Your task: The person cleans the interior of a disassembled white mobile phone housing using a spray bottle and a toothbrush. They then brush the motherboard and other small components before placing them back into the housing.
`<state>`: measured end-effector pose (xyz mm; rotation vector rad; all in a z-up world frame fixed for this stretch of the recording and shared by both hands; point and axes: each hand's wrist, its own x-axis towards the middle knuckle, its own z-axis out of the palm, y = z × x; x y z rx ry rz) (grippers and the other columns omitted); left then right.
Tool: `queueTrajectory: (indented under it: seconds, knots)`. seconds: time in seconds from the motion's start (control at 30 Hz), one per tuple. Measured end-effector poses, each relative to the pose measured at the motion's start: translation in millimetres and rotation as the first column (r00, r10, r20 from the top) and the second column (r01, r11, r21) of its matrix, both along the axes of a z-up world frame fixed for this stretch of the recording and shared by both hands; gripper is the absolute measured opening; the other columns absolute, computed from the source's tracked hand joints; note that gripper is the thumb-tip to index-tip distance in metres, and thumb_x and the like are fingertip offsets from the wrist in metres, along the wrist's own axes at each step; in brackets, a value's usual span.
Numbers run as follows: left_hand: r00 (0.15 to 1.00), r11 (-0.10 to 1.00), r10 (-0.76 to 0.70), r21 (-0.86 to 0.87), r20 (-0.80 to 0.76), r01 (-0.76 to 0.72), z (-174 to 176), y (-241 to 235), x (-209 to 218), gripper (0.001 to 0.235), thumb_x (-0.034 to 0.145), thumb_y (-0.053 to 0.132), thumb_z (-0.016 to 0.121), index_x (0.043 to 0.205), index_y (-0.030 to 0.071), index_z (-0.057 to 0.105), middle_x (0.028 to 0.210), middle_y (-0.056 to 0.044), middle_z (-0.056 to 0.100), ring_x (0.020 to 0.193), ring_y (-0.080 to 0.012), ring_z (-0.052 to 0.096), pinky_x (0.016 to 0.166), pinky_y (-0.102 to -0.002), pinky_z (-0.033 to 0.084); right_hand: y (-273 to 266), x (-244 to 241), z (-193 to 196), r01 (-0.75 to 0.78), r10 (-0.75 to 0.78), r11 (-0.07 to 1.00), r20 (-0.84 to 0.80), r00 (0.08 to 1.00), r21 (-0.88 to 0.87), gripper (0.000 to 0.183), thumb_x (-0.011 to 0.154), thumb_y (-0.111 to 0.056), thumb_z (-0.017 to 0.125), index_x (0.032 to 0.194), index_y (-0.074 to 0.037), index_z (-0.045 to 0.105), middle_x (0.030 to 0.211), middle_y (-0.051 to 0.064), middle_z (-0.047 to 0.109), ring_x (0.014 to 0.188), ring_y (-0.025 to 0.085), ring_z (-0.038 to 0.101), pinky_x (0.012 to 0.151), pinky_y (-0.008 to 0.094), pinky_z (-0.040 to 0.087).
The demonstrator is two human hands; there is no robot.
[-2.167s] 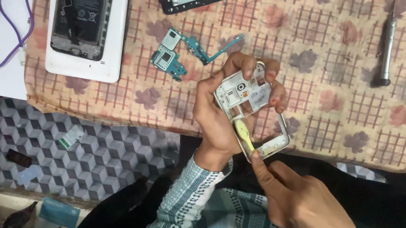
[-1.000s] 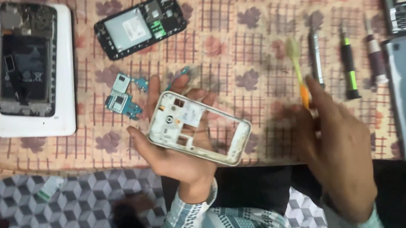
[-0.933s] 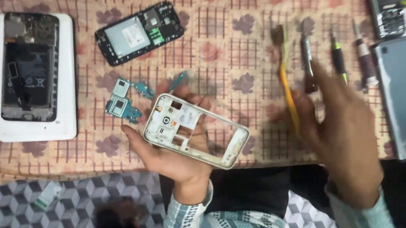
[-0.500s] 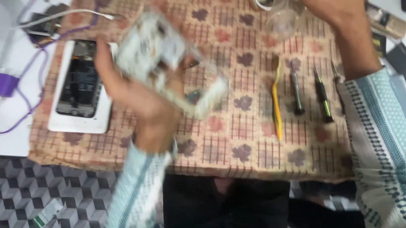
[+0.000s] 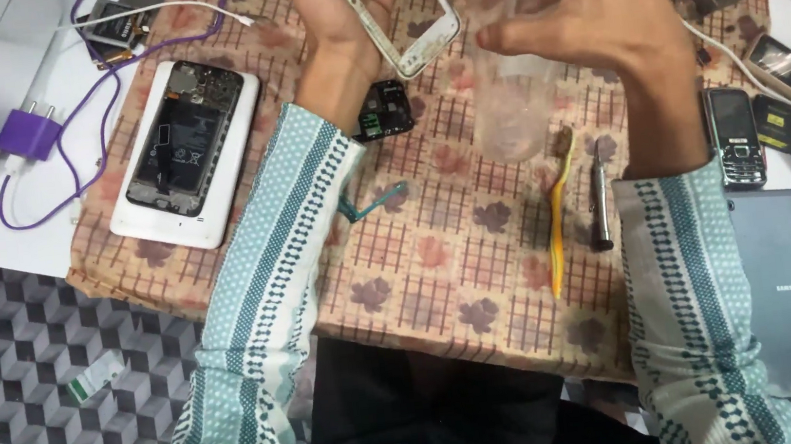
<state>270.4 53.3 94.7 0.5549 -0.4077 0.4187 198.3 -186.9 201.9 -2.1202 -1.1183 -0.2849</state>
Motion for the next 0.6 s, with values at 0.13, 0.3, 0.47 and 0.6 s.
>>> queueTrajectory:
  seconds: [0.13,0.3,0.47,0.6]
  knots:
    - [1.000,0.997,0.000,0.073,0.016,-0.001,-3.9,10.3,-12.0,0.080,0.097,0.063,0.026,0.118,-0.008,0.058,0.098,-0.027,0.071,0.086,-0.0391,0.077,0.078,-0.053,0.070,16.4,4.8,-6.9,-0.015,0.001,0.998,0.200,0.980,0.067,0.061,0.087,-0.026,0.089,0.131,-0.001,0.056,0.119,0.016,0.066,0.107,0.028,0.072,0.094,0.043,0.058]
    - [0.998,0.999,0.034,0.028,-0.047,-0.032,-7.1,17.8,-13.5,0.084,0.097,0.062,0.025,0.125,-0.012,0.054,0.103,-0.030,0.070,0.089,-0.0417,0.077,0.079,-0.055,0.069,33.5,9.0,-24.3,-0.147,0.119,0.962,0.128,0.985,0.231,0.046,0.090,-0.020,0.082,0.125,-0.004,0.057,0.119,0.010,0.065,0.111,0.023,0.072,0.099,0.037,0.063]
    - [0.990,0.991,0.123,0.058,-0.068,-0.120,-15.0,23.9,-7.2,0.084,0.098,0.062,0.026,0.126,-0.013,0.054,0.104,-0.033,0.071,0.090,-0.0455,0.077,0.080,-0.057,0.070,44.9,7.7,-27.6,-0.173,0.114,0.969,0.301,0.947,0.176,0.046,0.088,-0.019,0.086,0.120,-0.003,0.058,0.116,0.009,0.067,0.106,0.022,0.072,0.094,0.036,0.061]
    - [1.000,1.000,0.015,0.024,-0.015,-0.015,-16.7,27.4,-4.5,0.086,0.097,0.063,0.024,0.127,-0.012,0.051,0.109,-0.031,0.069,0.095,-0.0453,0.076,0.084,-0.058,0.066,45.4,5.5,-30.3,-0.148,0.049,0.972,0.456,0.889,0.184,0.048,0.088,-0.014,0.087,0.122,0.000,0.056,0.117,0.013,0.067,0.107,0.024,0.070,0.092,0.038,0.060]
